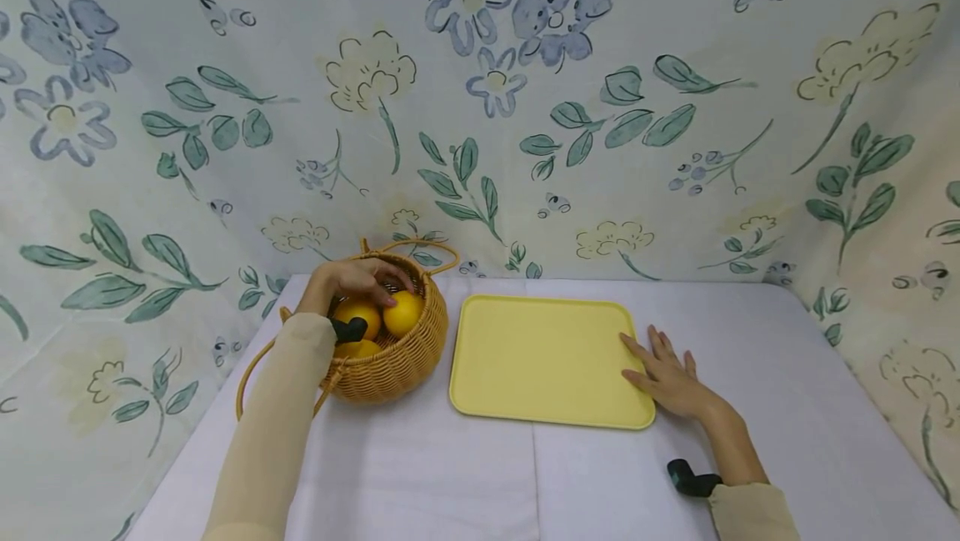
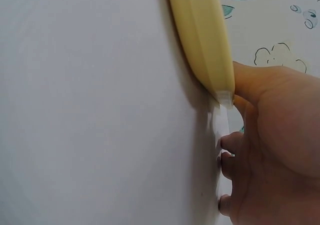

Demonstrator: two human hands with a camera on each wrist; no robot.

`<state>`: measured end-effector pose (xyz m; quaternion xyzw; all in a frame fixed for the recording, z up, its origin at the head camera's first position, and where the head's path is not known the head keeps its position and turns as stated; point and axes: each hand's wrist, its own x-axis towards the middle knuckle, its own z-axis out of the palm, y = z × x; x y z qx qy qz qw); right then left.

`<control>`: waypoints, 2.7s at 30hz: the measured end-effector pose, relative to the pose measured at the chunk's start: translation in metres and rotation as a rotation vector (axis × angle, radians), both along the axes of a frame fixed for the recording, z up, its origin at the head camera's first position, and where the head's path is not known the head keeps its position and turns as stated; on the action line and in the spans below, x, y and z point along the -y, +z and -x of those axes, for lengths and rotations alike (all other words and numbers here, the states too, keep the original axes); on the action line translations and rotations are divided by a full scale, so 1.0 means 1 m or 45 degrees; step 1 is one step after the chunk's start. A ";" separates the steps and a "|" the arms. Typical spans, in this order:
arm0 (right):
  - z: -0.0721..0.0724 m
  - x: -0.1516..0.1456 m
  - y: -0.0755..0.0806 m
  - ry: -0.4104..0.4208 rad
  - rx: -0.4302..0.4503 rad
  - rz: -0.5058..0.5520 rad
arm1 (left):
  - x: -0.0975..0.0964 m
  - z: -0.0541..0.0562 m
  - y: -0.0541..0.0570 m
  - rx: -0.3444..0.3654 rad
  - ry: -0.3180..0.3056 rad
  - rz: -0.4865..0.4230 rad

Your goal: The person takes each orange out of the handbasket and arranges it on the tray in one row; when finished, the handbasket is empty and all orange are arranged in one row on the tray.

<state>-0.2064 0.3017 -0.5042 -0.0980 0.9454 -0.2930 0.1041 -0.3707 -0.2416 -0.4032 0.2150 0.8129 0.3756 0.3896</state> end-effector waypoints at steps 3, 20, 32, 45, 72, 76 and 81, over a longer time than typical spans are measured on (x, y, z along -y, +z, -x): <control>0.000 0.001 0.000 -0.004 0.006 -0.007 | 0.001 0.001 0.000 -0.003 -0.046 -0.014; 0.001 0.002 0.002 -0.007 0.012 -0.016 | -0.006 0.003 0.001 0.070 -0.065 0.096; 0.000 0.002 0.004 -0.005 0.012 -0.021 | -0.002 0.002 0.003 -0.049 -0.058 0.126; 0.000 0.001 0.003 -0.006 0.010 -0.010 | -0.001 0.000 0.005 -0.020 -0.055 0.121; -0.001 0.002 0.002 -0.004 0.005 0.004 | -0.009 -0.002 0.017 -0.015 -0.060 0.146; 0.000 0.001 0.001 0.003 0.001 -0.003 | -0.006 -0.003 0.019 -0.035 -0.082 0.125; 0.001 0.001 0.001 -0.002 0.004 -0.001 | -0.003 -0.006 0.025 -0.064 -0.092 0.114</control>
